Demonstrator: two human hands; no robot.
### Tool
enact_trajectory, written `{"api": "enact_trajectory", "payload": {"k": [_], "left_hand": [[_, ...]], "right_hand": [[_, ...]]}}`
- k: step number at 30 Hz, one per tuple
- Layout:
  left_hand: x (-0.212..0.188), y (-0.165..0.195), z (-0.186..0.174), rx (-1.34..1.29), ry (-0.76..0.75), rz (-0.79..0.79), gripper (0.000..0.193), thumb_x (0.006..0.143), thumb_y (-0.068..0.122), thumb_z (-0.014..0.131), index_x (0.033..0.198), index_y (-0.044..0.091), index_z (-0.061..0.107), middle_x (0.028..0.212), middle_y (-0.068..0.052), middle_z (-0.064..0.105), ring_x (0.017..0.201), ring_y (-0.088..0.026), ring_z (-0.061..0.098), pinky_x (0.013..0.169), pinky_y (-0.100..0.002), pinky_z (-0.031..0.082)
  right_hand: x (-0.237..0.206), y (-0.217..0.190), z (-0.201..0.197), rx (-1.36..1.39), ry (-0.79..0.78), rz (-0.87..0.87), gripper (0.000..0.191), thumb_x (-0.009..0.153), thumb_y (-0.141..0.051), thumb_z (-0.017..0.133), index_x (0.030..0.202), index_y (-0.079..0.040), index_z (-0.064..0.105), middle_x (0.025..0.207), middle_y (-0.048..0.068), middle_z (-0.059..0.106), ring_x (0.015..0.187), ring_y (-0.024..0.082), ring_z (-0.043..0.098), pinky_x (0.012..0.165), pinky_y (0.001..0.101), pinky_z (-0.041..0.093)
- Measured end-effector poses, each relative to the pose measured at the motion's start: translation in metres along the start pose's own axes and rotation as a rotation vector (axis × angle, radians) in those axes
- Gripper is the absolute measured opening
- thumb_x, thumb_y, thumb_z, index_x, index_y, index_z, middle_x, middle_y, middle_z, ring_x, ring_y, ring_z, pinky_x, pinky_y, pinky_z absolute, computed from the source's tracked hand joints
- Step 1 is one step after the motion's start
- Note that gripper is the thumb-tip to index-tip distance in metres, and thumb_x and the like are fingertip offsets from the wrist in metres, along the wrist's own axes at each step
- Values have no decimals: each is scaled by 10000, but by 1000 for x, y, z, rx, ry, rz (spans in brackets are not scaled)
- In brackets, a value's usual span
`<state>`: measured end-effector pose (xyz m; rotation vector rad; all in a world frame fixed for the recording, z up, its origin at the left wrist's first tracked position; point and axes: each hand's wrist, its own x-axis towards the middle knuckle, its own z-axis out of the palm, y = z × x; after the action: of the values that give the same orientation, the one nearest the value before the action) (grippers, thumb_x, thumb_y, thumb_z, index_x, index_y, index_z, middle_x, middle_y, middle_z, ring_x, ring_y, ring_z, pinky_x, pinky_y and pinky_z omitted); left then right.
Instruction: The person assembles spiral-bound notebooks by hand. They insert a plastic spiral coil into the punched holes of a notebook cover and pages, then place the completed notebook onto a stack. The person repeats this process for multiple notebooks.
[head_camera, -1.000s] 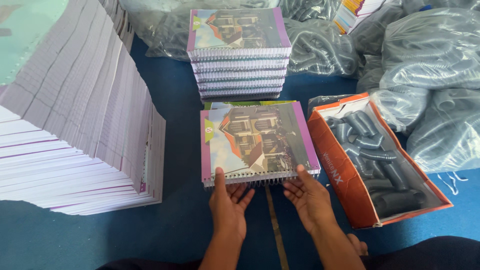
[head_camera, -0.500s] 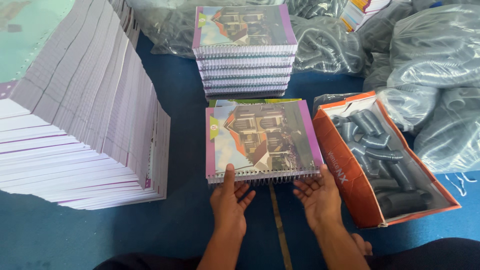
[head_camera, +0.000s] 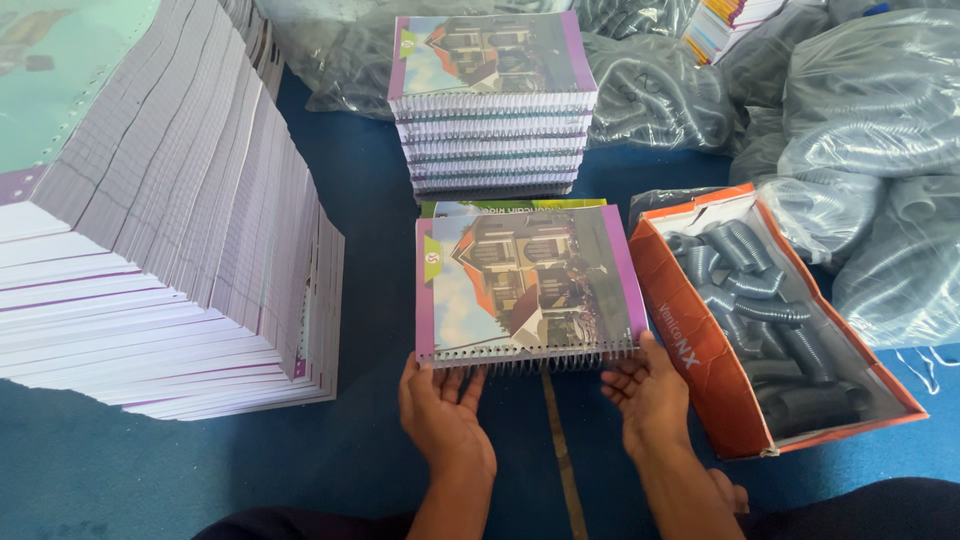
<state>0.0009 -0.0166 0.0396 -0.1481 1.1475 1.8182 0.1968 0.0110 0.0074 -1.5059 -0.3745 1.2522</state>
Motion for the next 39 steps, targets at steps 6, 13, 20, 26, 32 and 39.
{"api": "enact_trajectory", "payload": {"k": [6, 13, 20, 26, 32, 39], "left_hand": [[5, -5, -7, 102, 17, 0, 543, 905, 308, 674, 1279, -73, 573, 1075, -164, 680, 1010, -243, 705, 911, -453, 626], [19, -7, -9, 28, 90, -150, 664, 900, 461, 732, 1244, -60, 504, 990, -136, 604, 930, -256, 663, 944, -484, 602], [9, -23, -10, 17, -218, -183, 493, 759, 268, 766, 1160, 34, 598, 996, -89, 689, 955, -205, 698, 1003, -443, 565], [13, -25, -9, 202, -144, -243, 465, 874, 357, 809, 1069, -8, 597, 939, -137, 630, 883, -247, 643, 937, -476, 566], [11, -27, -9, 138, -331, -343, 397, 773, 276, 785, 1061, 42, 645, 932, -89, 688, 921, -210, 701, 927, -408, 600], [12, -31, -7, 304, -303, -332, 475, 836, 325, 817, 1076, -43, 636, 936, -140, 678, 887, -253, 698, 869, -429, 618]], "right_hand": [[-3, -5, 7, 10, 9, 100, 635, 1006, -627, 569, 1092, 3, 560, 974, 119, 511, 890, 226, 567, 823, 429, 505], [0, -10, 0, 306, -316, 9, 572, 782, -361, 722, 1218, -22, 574, 1108, 118, 613, 1038, 232, 638, 979, 401, 550], [1, -3, 3, 132, -86, 115, 609, 921, -513, 670, 1221, 11, 590, 1043, 143, 592, 999, 268, 608, 903, 430, 509], [-9, 5, 8, 399, -324, 117, 403, 816, -247, 715, 1117, -20, 573, 1041, 112, 664, 1031, 251, 654, 974, 438, 563], [-10, 9, 8, 292, -238, 149, 367, 903, -303, 698, 1125, -22, 619, 1012, 132, 663, 980, 249, 656, 881, 416, 550], [-6, 11, 8, 210, -256, 118, 484, 866, -394, 742, 1115, 4, 625, 960, 114, 660, 929, 225, 661, 833, 373, 570]]}}
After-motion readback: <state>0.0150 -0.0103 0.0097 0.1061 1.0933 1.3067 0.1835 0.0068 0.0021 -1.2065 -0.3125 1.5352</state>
